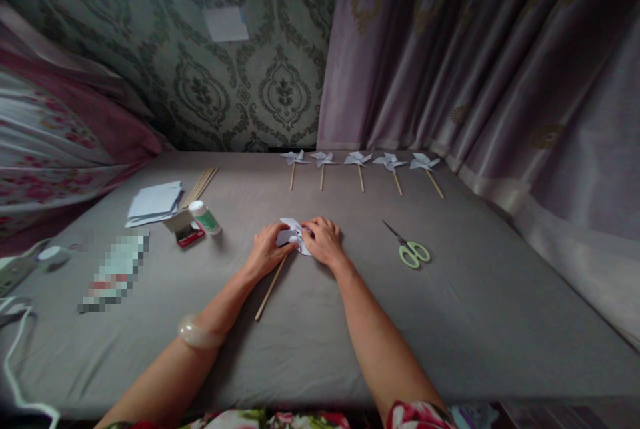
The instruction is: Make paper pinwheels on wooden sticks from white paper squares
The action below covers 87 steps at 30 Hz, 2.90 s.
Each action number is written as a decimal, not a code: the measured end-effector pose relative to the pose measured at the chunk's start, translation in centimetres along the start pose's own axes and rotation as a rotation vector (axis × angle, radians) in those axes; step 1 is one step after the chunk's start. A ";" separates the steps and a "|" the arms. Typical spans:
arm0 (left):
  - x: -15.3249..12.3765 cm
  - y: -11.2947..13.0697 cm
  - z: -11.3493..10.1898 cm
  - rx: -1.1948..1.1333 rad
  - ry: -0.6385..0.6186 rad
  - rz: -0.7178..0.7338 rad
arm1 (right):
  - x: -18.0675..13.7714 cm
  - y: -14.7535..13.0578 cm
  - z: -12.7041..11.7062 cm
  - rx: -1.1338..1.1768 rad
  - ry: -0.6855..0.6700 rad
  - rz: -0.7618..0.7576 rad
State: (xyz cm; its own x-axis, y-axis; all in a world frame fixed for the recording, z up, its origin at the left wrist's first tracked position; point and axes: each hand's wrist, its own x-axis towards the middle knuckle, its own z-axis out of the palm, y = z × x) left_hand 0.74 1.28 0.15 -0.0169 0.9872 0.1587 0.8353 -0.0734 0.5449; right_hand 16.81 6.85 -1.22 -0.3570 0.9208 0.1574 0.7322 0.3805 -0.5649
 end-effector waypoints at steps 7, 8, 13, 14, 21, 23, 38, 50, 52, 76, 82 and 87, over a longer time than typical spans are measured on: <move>0.3 -0.6 -0.3 -0.059 0.075 -0.027 | 0.3 0.2 0.0 0.160 0.089 0.035; 0.1 -0.5 -0.8 -0.057 0.087 -0.042 | 0.4 0.3 0.0 0.226 0.118 0.044; -3.7 1.2 -4.7 0.128 -0.133 -0.103 | 1.1 1.6 -0.3 0.602 0.249 0.158; -4.7 1.6 -5.3 0.145 -0.246 -0.114 | 1.2 1.8 -0.3 0.631 0.262 0.178; -7.9 3.5 -5.4 0.189 -0.374 -0.271 | 1.3 2.1 0.2 0.716 0.278 0.209; -7.7 3.6 -5.2 0.185 -0.361 -0.295 | 1.2 2.0 0.1 0.740 0.287 0.208; -6.9 2.2 -4.9 -0.184 -0.360 -0.296 | 1.3 2.3 -0.2 0.921 0.339 0.281; -3.1 1.0 -2.7 -0.525 0.037 -0.247 | 1.8 1.8 -3.7 0.901 0.456 0.263; -2.5 1.0 -2.0 -0.535 0.035 -0.242 | 1.8 1.5 -3.7 0.887 0.463 0.273; -4.0 2.2 -4.6 0.061 -0.110 -0.193 | 0.0 2.1 -1.6 0.470 0.120 0.468; -3.0 0.1 -5.0 0.354 0.006 0.069 | -0.4 2.3 -2.0 0.215 0.181 0.423; -1.3 -0.8 -3.0 0.263 -0.028 0.207 | -1.2 1.6 -2.0 -0.079 0.202 0.377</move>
State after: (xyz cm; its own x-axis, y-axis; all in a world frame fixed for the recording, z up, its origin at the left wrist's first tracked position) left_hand -1.53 -0.33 2.02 0.1803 0.9590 0.2188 0.9325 -0.2374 0.2722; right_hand 19.57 6.58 -0.71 0.0590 0.9920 0.1118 0.8343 0.0125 -0.5511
